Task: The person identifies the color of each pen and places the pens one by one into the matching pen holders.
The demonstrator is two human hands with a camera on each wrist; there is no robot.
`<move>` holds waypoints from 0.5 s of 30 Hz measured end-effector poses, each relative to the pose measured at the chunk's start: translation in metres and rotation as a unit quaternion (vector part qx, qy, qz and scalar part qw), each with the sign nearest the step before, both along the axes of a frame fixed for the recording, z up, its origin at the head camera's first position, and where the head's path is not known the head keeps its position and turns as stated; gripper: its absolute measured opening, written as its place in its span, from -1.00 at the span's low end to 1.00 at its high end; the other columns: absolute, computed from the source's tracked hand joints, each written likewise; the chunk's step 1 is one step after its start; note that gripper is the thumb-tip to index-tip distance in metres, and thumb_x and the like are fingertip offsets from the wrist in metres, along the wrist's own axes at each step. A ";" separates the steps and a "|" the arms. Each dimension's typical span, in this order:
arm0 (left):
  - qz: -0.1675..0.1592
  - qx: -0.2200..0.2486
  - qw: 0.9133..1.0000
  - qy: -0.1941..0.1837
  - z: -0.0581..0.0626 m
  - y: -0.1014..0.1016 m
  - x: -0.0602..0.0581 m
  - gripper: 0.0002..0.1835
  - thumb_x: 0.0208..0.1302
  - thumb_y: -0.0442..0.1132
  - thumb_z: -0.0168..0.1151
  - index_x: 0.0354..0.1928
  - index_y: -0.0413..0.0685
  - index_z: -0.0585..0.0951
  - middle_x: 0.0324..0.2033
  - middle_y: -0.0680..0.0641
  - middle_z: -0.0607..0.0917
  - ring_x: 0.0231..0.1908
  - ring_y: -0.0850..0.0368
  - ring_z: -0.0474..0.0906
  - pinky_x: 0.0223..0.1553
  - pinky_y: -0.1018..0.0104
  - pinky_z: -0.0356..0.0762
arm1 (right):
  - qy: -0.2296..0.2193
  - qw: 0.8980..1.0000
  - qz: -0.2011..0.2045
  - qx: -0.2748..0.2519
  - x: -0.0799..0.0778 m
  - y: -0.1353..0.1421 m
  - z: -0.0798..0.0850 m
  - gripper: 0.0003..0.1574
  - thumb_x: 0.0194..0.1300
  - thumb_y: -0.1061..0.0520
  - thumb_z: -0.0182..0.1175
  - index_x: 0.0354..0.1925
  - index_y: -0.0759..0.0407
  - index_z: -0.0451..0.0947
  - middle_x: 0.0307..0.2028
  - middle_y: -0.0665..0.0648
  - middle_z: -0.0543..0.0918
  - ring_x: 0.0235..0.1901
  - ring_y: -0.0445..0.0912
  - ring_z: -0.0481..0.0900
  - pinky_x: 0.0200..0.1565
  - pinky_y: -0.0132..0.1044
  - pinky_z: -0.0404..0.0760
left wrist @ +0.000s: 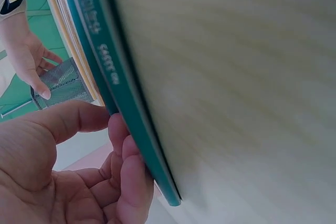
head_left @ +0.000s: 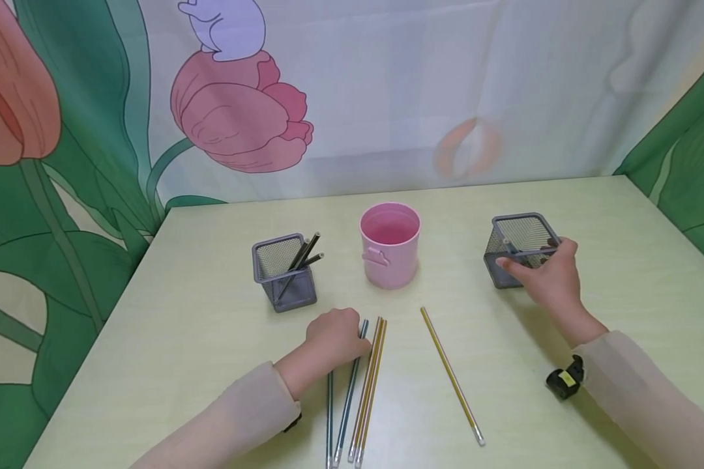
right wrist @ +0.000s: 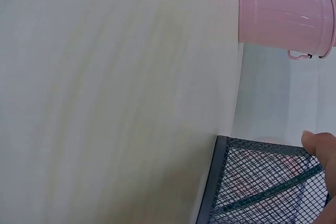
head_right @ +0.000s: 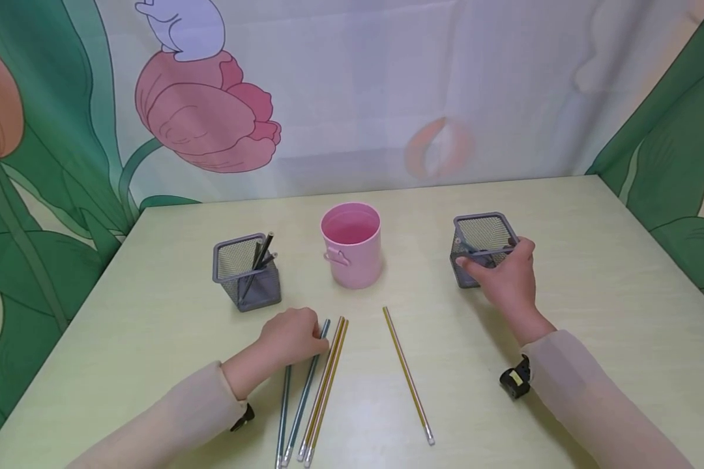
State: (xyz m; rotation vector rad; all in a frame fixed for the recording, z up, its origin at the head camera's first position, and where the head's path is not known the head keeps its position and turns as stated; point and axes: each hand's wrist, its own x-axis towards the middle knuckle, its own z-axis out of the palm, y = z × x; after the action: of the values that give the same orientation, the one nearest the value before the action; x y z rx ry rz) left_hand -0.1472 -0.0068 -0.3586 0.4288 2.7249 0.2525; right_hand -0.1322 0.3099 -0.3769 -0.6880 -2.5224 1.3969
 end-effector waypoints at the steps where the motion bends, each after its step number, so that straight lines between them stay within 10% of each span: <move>1: -0.001 0.001 1.000 0.001 0.000 0.000 0.000 -0.66 0.07 -0.16 0.26 -0.70 0.00 0.33 -0.75 0.05 0.31 -0.67 0.15 0.27 -0.68 0.31 0.20 | 0.000 1.000 0.000 0.000 0.000 0.000 0.000 0.31 0.10 -0.24 0.32 0.38 0.30 -0.30 0.30 0.51 0.18 0.26 0.31 0.24 0.22 0.16 0.33; 15: -0.012 0.014 1.000 -0.013 -0.002 0.003 0.002 -0.62 0.11 -0.11 0.31 -0.69 -0.02 0.35 -0.73 0.05 0.31 -0.66 0.15 0.26 -0.66 0.34 0.20 | -0.004 1.000 0.001 -0.001 0.000 0.001 0.000 0.32 0.10 -0.24 0.32 0.39 0.29 -0.31 0.31 0.50 0.18 0.26 0.30 0.24 0.22 0.15 0.32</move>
State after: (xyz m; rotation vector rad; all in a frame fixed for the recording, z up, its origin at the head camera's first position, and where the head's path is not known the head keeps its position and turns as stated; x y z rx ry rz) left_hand -0.1449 -0.0041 -0.3610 0.4620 2.6913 0.2874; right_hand -0.1323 0.3108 -0.3764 -0.6931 -2.5278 1.4014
